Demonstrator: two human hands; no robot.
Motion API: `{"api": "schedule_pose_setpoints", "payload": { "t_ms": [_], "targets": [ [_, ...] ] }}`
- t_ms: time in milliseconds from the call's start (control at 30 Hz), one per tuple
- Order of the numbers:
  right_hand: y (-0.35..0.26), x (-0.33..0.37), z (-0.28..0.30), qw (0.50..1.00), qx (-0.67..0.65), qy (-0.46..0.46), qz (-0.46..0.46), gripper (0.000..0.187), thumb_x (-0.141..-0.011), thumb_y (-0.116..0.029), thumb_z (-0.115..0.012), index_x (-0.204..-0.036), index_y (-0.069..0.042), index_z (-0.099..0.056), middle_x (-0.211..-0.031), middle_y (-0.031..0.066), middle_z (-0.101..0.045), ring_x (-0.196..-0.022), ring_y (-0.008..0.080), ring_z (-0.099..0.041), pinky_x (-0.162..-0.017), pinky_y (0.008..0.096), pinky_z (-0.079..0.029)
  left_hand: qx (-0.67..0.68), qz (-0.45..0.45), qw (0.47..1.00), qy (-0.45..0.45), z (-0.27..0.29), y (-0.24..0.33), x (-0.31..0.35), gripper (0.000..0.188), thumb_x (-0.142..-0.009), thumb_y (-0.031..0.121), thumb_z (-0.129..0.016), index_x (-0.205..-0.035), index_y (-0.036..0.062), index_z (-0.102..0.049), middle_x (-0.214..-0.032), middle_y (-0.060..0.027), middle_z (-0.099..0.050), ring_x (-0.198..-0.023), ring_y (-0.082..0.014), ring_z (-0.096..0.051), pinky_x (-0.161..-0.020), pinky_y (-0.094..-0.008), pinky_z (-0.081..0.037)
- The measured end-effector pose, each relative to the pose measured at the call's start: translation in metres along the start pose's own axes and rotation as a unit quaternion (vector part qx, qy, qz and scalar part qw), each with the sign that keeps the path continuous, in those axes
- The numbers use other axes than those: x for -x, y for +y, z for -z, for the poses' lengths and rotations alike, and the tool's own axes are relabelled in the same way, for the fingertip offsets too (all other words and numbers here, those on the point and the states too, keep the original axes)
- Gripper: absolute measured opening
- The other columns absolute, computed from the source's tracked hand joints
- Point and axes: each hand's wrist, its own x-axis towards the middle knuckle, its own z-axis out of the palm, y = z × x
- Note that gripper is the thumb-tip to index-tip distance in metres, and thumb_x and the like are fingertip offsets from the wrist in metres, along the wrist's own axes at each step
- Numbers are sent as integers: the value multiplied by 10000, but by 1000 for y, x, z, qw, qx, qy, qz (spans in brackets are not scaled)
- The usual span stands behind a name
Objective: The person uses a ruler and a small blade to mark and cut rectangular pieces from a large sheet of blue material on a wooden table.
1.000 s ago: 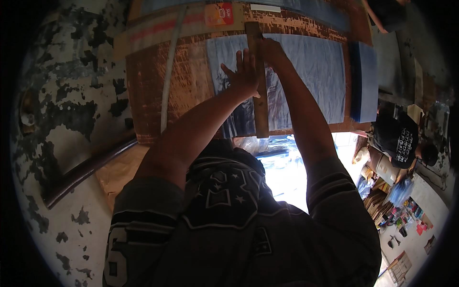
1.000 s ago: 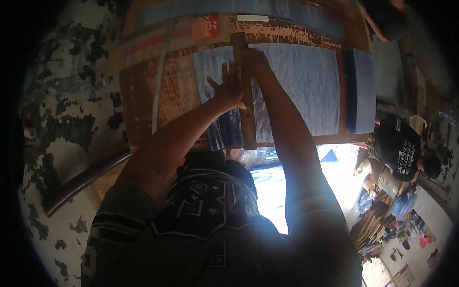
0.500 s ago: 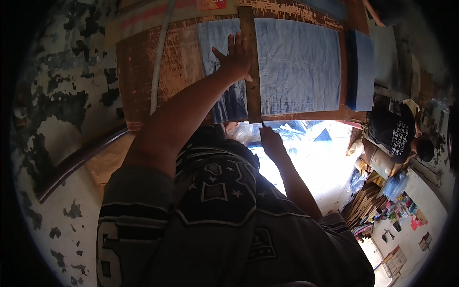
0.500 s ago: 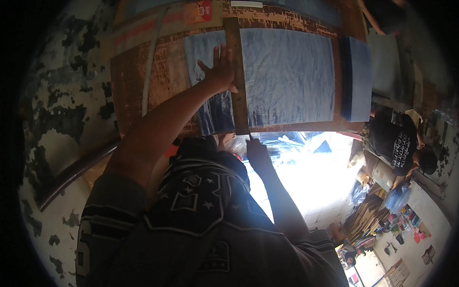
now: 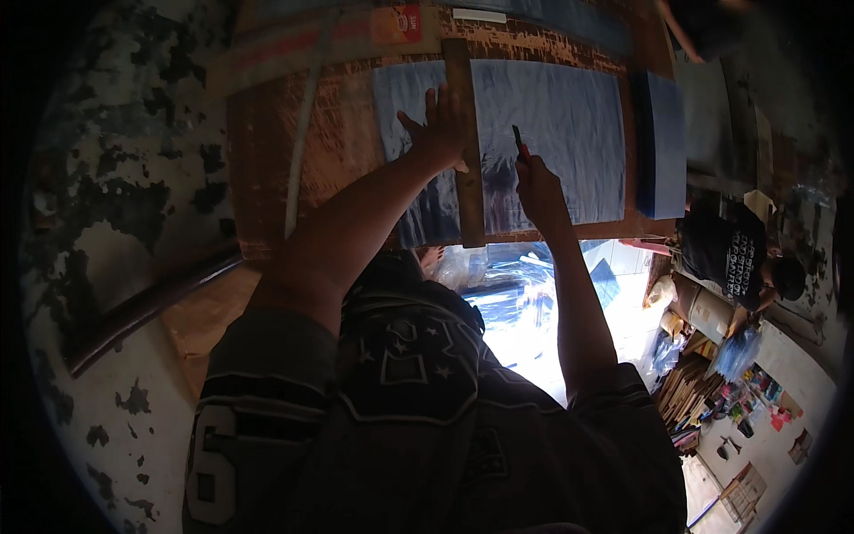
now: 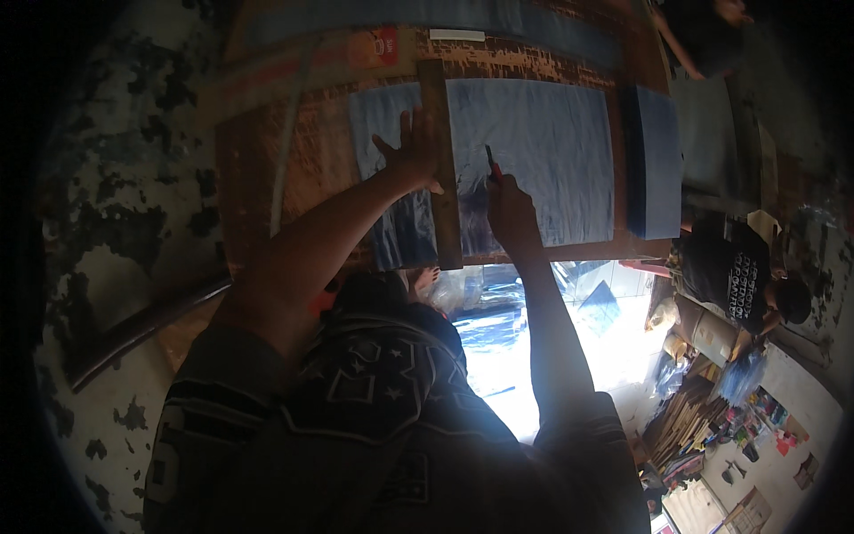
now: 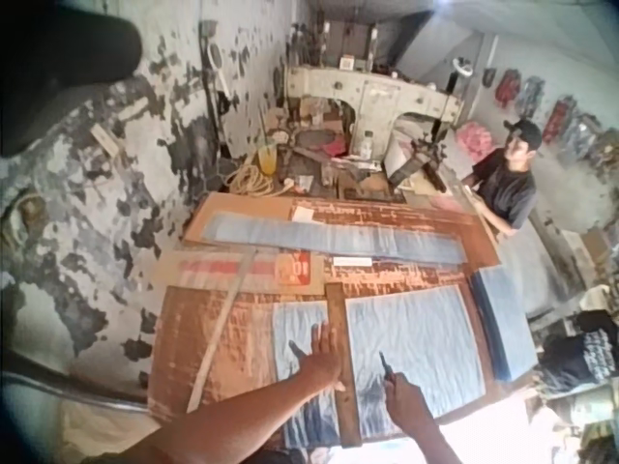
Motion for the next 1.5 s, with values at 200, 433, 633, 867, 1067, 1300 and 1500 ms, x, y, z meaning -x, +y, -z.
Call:
{"api": "schedule_pose_setpoints", "payload": {
  "t_ms": [200, 433, 633, 867, 1067, 1300, 1500],
  "targets": [
    [-39, -131, -30, 998, 53, 19, -5, 310, -1056, -275, -496, -1040, 23, -584, -955, 317, -696, -939, 479, -696, -784, 552, -558, 12, -11, 1000, 12, -4, 1, -1, 1453, -669, 497, -933, -1619, -28, 33, -1682, -282, 142, -1558, -465, 126, -1042, -900, -151],
    [-38, -196, -54, 940, 276, -16, 200, 194, -932, -196, -628, -1022, -28, -668, -935, 212, -721, -897, 350, -740, -774, 467, -600, 22, -34, 999, 32, -9, 1, -2, 1437, -663, 492, -933, -1614, -49, -1, -1671, -306, 148, -1545, -499, 139, -1005, -923, -148],
    [-48, -194, -54, 923, 315, -32, 217, 236, -880, -248, -686, -984, -37, -684, -888, 193, -733, -872, 350, -743, -737, 466, -602, 12, -33, 998, 54, -14, 1, -1, 1444, -654, 514, -929, -1613, -54, -11, -1671, -315, 133, -1543, -510, 132, -991, -927, -161],
    [-25, -108, -64, 958, 220, -74, 165, 231, -883, -227, -686, -1018, -42, -669, -849, 188, -704, -812, 359, -729, -713, 472, -601, 6, -36, 997, 61, -20, -4, -7, 1440, -655, 528, -927, -1616, -41, -19, -1684, -289, 104, -1549, -496, 126, -973, -935, -171],
    [39, 87, -87, 977, 174, -85, 91, 264, -1092, -174, -443, -1057, 0, -638, -918, 252, -658, -844, 428, -712, -704, 497, -586, 10, -8, 998, 59, -21, 0, -8, 1415, -667, 540, -922, -1639, 14, -38, -1699, -240, 130, -1562, -456, 119, -1026, -912, -157],
    [37, 140, -77, 982, 126, -139, 7, 302, -1106, -197, -429, -1057, 30, -622, -913, 242, -658, -822, 413, -712, -701, 503, -587, -14, -13, 996, 82, -23, 0, -6, 1404, -685, 563, -900, -1634, -1, -33, -1699, -244, 115, -1561, -463, 98, -1013, -913, -190],
    [89, 192, -84, 975, 129, -145, 109, 310, -1107, -209, -427, -1054, 35, -611, -898, 260, -678, -807, 443, -708, -690, 527, -577, 16, -25, 997, 78, -15, 4, -5, 1382, -696, 511, -910, -1630, -6, -32, -1699, -242, 113, -1564, -451, 104, -1022, -911, -181]
  ]
}}
